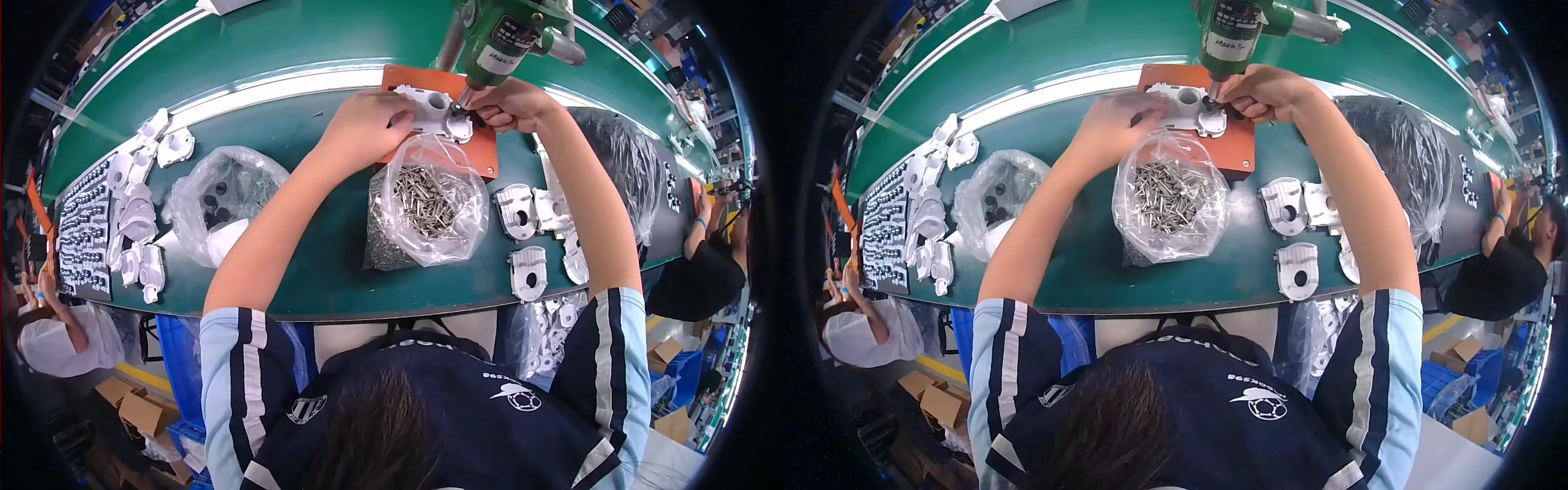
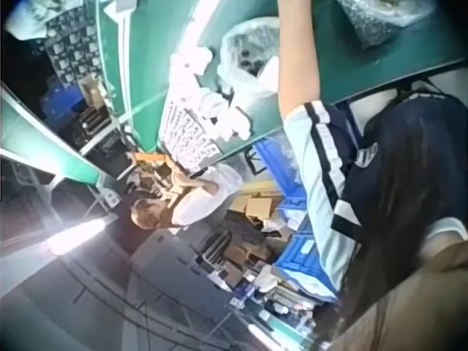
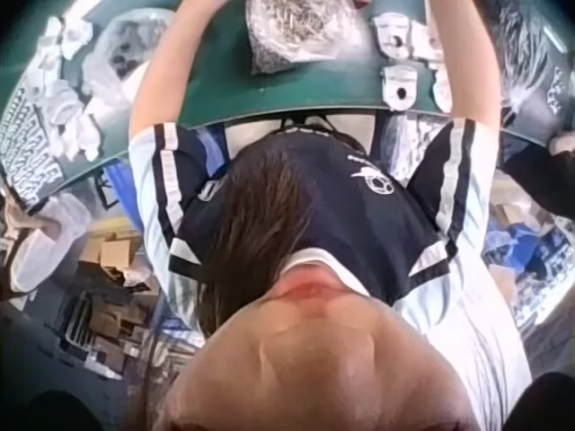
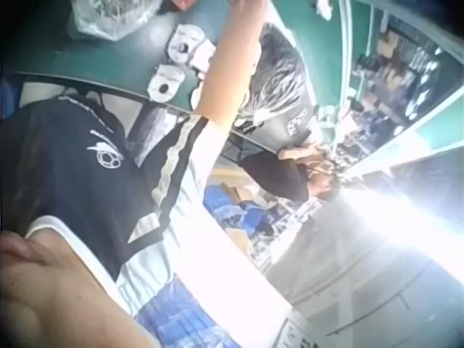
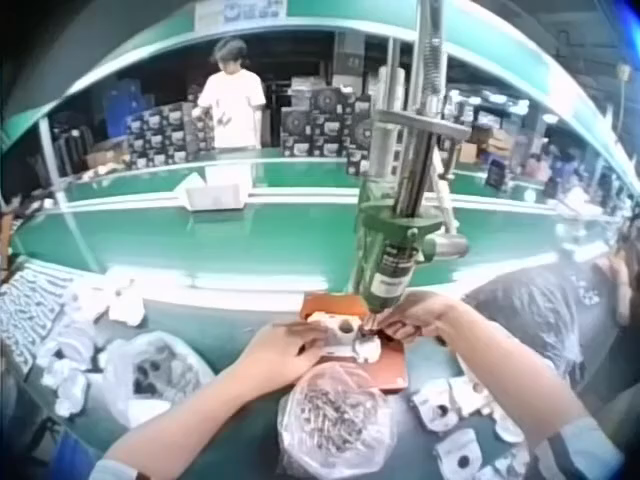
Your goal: Manually assembling small metal components into plastic housings using a hand press at a factory workstation.
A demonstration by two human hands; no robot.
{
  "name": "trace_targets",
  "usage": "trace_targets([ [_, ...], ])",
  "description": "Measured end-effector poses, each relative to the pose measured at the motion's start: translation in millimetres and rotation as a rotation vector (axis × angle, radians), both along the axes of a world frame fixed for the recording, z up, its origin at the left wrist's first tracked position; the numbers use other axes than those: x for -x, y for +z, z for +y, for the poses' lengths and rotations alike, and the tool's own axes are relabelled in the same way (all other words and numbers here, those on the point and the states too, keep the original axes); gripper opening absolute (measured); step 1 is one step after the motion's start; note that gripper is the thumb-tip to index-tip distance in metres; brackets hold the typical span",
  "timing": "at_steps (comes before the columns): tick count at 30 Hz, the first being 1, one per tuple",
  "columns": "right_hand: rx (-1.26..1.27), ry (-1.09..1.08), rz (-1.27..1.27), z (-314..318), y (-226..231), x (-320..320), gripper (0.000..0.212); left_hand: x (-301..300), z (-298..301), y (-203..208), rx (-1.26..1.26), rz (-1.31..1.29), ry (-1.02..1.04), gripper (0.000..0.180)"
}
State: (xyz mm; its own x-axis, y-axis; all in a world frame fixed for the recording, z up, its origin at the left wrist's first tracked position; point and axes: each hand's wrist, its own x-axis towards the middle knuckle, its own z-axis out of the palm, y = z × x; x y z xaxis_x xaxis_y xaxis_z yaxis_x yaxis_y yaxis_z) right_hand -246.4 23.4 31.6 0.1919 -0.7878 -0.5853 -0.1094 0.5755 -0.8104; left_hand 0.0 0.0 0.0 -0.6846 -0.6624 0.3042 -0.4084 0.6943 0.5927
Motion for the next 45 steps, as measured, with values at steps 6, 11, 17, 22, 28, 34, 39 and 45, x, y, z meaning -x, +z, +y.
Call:
trace_targets([
  [6, 0.105, 0.046, 0.256, 1, 4, -9, 0.006, 0, -5, -10, 0.151, 0.148, -0.047, 0.02],
  [11, 0.161, 0.069, 0.379, 6, 1, -7, 0.006, 7, 2, -8, 0.312, 0.061, -0.083, 0.014],
  [17, 0.181, 0.038, 0.462, 6, -4, -9, 0.015, 6, 2, -10, 0.386, -0.004, -0.072, 0.013],
  [22, 0.262, 0.07, 0.476, 14, -2, -13, 0.018, 7, 2, -11, 0.364, -0.019, -0.11, 0.014],
  [28, 0.246, 0.119, 0.631, 16, 6, -23, 0.029, 6, -1, -12, 0.387, -0.07, -0.161, 0.018],
  [34, 0.483, 0.007, 0.741, 32, -6, -32, 0.032, 6, 1, -11, 0.391, -0.055, -0.143, 0.022],
  [39, 0.706, -0.11, 0.694, 38, -27, -21, 0.023, 6, 1, -7, 0.384, -0.097, -0.155, 0.014],
  [45, 0.958, -0.073, 0.752, 44, -33, -27, 0.022, 6, 4, -5, 0.367, -0.119, -0.115, 0.022],
])
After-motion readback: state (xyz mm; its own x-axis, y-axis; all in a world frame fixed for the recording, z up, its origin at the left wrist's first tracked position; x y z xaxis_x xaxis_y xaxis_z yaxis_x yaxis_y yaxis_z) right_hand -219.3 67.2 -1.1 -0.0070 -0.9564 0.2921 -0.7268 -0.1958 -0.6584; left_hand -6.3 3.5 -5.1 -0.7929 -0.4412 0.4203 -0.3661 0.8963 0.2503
